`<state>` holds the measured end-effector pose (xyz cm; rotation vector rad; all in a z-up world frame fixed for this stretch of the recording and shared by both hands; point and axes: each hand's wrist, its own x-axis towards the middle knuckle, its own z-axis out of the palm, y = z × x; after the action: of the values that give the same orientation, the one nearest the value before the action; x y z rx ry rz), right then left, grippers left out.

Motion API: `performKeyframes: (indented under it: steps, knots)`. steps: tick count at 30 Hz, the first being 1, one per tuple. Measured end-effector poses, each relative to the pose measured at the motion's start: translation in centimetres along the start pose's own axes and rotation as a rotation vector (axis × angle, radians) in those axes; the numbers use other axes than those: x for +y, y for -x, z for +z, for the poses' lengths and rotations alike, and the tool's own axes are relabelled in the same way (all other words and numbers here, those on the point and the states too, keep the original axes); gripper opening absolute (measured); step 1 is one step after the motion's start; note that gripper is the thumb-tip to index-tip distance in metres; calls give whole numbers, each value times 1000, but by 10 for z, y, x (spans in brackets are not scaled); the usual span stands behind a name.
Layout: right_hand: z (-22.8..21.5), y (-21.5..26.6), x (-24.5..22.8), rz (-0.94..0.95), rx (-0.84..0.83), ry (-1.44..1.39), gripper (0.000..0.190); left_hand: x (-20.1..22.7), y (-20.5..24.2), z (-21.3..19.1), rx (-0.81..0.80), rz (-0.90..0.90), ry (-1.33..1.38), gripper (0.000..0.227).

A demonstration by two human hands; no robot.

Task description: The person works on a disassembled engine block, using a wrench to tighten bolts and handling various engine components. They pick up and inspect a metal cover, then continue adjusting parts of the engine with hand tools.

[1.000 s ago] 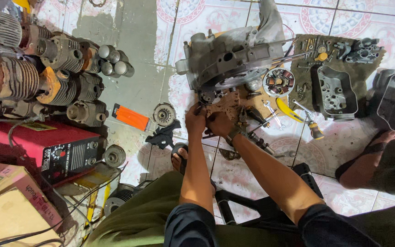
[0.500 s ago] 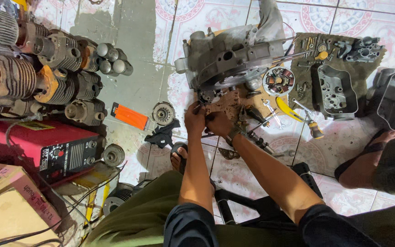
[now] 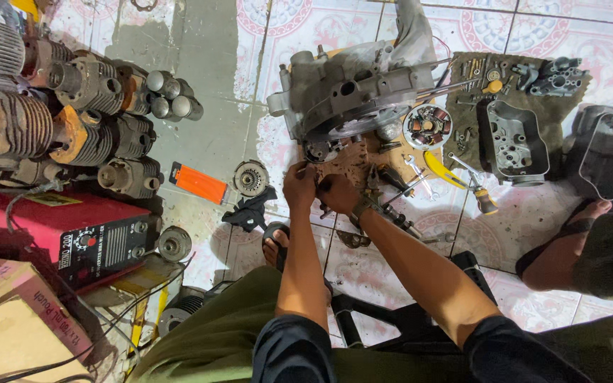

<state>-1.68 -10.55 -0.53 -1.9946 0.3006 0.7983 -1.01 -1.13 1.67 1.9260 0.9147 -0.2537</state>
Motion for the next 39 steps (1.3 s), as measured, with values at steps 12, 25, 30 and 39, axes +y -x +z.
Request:
performKeyframes:
  steps: [12, 25, 30, 39]
  knots:
    - [-19, 4, 1, -98, -125, 60, 32, -1, -3, -2, 67, 123, -22, 35]
    - [6, -11, 24, -55, -87, 80, 29, -25, -30, 16, 59, 65, 46, 38]
    - [1, -3, 23, 5, -73, 56, 27, -33, -34, 21, 19, -36, 150, 35]
    - [-5, -5, 48, -26, -107, 66, 34, -75, -53, 30, -47, -50, 182, 25]
